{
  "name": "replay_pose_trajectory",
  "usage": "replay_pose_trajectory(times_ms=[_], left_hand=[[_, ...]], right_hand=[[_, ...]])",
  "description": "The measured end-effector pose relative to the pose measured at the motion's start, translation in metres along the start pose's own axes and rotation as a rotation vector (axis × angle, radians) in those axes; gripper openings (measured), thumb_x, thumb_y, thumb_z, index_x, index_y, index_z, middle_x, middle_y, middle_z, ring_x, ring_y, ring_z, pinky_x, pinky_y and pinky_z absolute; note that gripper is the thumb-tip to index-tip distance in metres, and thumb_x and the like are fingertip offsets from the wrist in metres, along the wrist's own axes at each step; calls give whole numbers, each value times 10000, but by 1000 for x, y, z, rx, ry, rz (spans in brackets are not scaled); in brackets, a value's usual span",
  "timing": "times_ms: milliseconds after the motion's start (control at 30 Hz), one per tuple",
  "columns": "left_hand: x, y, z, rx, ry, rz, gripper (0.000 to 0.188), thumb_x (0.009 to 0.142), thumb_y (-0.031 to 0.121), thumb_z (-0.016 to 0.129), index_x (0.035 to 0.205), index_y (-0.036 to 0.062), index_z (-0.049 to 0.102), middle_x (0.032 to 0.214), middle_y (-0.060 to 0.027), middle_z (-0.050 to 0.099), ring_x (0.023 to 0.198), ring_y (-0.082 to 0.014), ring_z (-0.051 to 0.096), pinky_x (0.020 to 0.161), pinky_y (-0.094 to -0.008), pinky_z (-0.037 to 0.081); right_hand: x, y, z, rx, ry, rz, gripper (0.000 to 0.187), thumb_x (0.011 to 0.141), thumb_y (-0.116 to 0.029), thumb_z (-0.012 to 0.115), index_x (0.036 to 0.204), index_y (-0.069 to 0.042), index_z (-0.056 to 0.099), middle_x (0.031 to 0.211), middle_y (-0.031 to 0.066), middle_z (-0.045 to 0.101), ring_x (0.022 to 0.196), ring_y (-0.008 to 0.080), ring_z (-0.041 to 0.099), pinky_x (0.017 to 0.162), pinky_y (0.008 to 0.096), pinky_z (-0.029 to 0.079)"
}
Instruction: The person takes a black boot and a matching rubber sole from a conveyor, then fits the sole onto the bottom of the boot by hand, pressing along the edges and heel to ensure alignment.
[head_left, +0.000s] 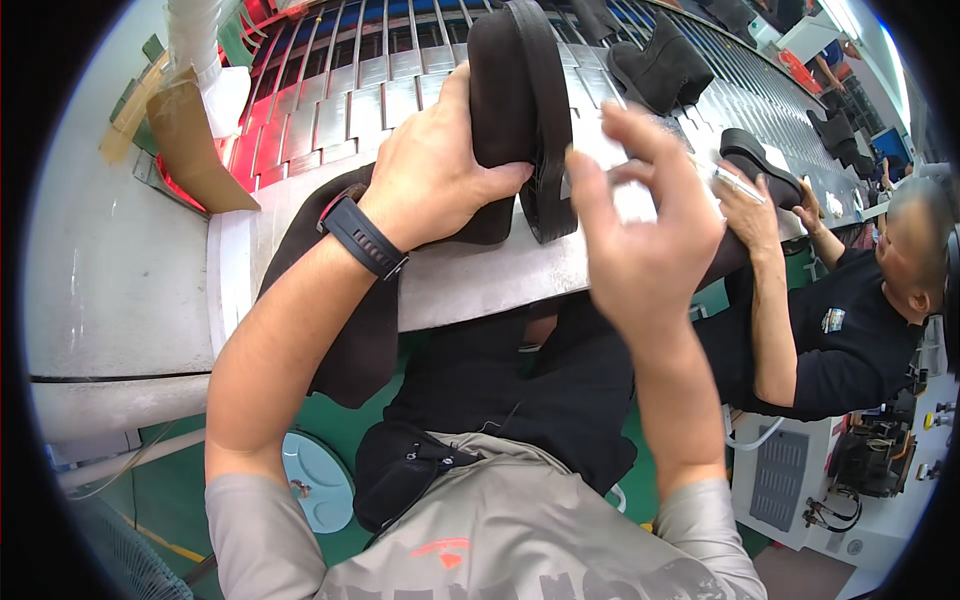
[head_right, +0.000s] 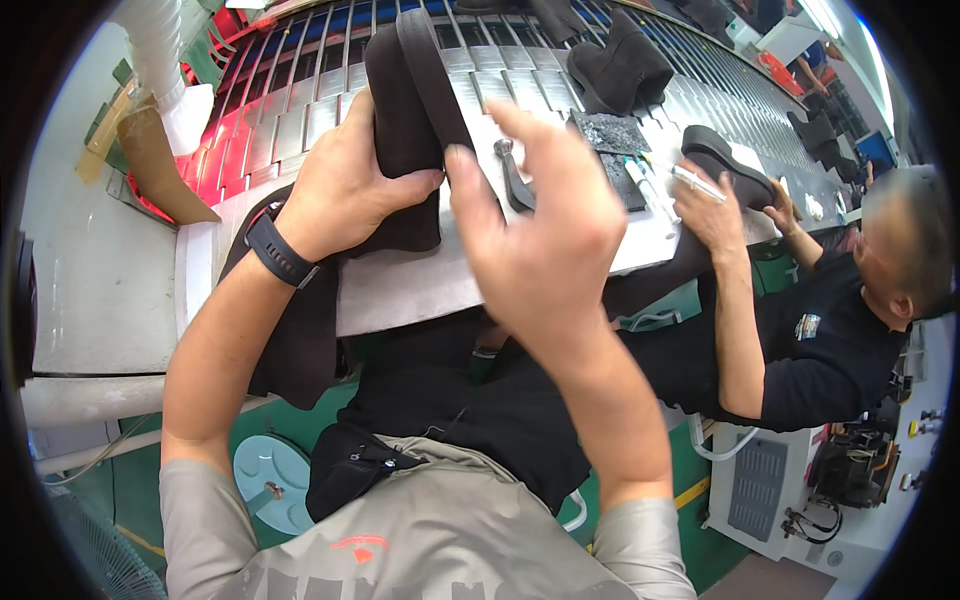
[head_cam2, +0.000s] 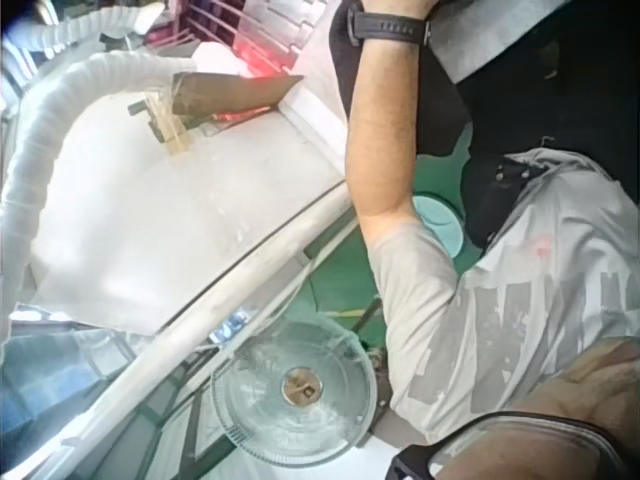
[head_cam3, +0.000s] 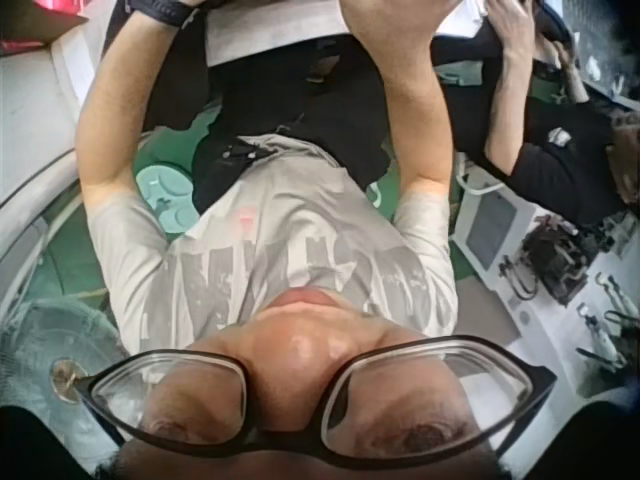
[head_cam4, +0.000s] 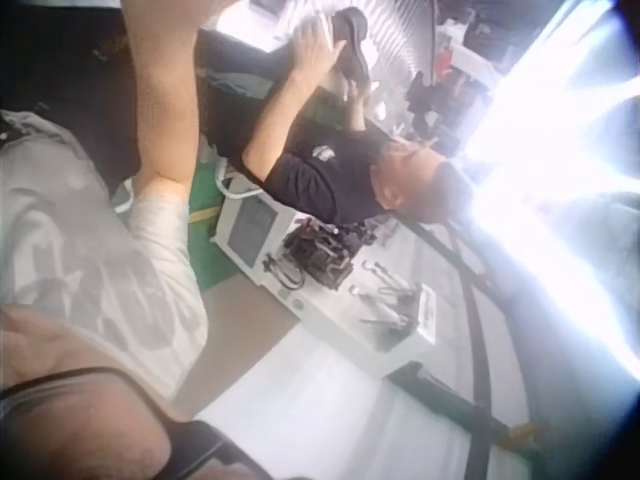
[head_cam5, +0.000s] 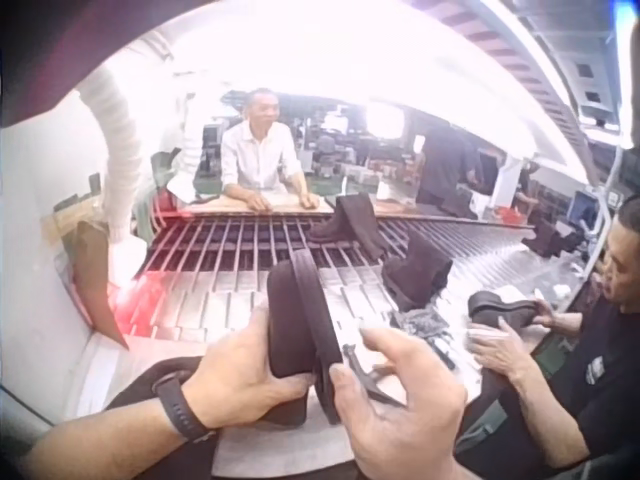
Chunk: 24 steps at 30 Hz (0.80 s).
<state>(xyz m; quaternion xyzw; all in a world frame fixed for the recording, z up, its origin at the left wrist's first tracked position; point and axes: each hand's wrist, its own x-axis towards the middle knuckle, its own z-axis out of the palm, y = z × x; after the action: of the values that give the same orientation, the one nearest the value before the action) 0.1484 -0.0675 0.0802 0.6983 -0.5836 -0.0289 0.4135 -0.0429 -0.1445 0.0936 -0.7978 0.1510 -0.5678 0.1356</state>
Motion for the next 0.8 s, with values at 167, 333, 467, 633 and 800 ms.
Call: replay_pose_trajectory(times_ms=[167, 333, 467, 633, 800], left_hand=[[-1, 5, 2, 53, 33, 4, 1013, 781, 311, 876, 1582, -26, 356, 1088, -242, 769, 1020, -430, 754, 901, -492, 602], [-1, 0, 5, 78, 32, -80, 1007, 779, 268, 898, 1578, -17, 357, 1088, -260, 758, 1014, -450, 747, 894, -493, 598], [4, -2, 3, 106, 1, -102, 1032, 779, 277, 906, 1584, -27, 336, 1107, -264, 755, 1015, -442, 747, 888, -500, 593], [7, -7, 0, 88, -10, -107, 1022, 790, 287, 909, 1574, -43, 343, 1117, -267, 755, 1031, -441, 747, 906, -494, 594], [10, -18, 1, 45, -40, -110, 972, 823, 287, 901, 1555, -54, 362, 1157, -287, 749, 1088, -442, 741, 929, -487, 590]], right_hand=[[50, 3, 21, -56, -263, -22, 554, 889, -174, 880, 1371, 27, 691, 1105, 206, 812, 986, 290, 815, 869, 353, 633], [75, 15, 31, 256, -343, 146, 396, 904, -136, 811, 1252, 44, 757, 909, 216, 801, 765, 220, 799, 716, 317, 615], [87, 32, 31, 337, -434, 80, 426, 931, -129, 797, 1320, 33, 734, 948, 194, 822, 812, 167, 792, 733, 306, 619], [79, 26, 42, 154, -419, 36, 274, 913, -124, 786, 1116, 57, 748, 842, 208, 769, 718, 257, 769, 681, 351, 592], [81, 1, 48, 26, -368, -34, 239, 914, -106, 753, 1079, 65, 728, 786, 226, 731, 709, 374, 753, 665, 419, 589]])
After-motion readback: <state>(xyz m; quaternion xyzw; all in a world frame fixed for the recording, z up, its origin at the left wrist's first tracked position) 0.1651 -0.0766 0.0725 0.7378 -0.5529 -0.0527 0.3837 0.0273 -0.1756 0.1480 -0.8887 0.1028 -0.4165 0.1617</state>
